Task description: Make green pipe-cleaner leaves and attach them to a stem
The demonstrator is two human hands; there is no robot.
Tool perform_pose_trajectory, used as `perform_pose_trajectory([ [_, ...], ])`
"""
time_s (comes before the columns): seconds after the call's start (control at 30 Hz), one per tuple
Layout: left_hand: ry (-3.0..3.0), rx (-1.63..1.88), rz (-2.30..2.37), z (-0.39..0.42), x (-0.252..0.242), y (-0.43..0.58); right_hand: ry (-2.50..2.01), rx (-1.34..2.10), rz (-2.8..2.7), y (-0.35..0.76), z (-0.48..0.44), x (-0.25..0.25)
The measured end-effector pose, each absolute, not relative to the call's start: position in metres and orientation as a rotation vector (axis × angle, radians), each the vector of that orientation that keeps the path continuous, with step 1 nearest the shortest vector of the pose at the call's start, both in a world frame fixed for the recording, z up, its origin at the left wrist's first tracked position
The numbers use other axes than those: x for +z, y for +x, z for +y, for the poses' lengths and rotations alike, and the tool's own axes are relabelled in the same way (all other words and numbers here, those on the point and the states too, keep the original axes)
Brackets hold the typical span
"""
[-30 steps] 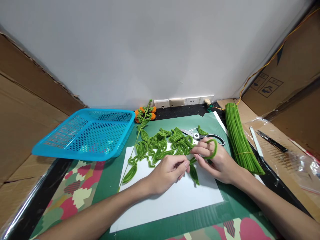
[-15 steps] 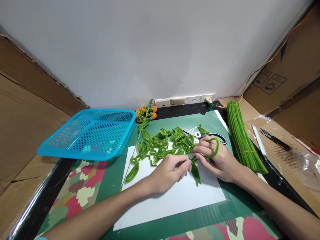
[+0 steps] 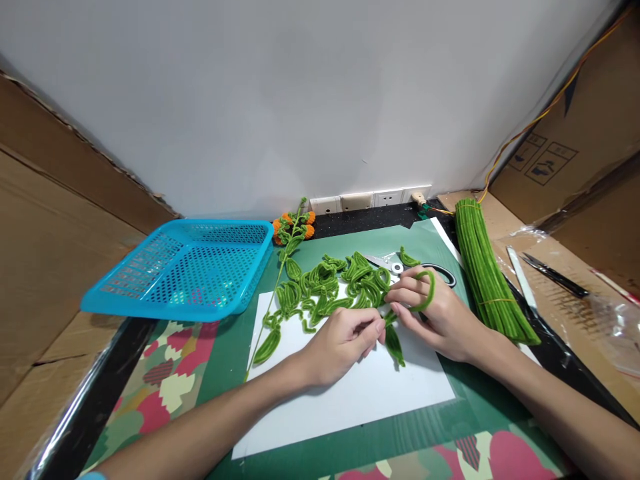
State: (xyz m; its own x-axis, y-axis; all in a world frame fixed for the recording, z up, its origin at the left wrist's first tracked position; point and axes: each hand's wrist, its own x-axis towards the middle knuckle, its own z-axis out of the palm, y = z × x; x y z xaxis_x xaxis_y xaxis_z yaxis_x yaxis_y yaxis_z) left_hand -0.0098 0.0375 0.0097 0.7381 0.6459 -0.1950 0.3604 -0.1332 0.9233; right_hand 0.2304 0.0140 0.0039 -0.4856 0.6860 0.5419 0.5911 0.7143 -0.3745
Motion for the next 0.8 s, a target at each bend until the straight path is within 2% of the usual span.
perform_pose_trajectory([
  [0.8, 1.761, 0.284, 0.798, 0.0374, 0.0101, -0.0101, -0.982, 0.187, -2.264, 0.2302, 0.0126, 0.0059],
])
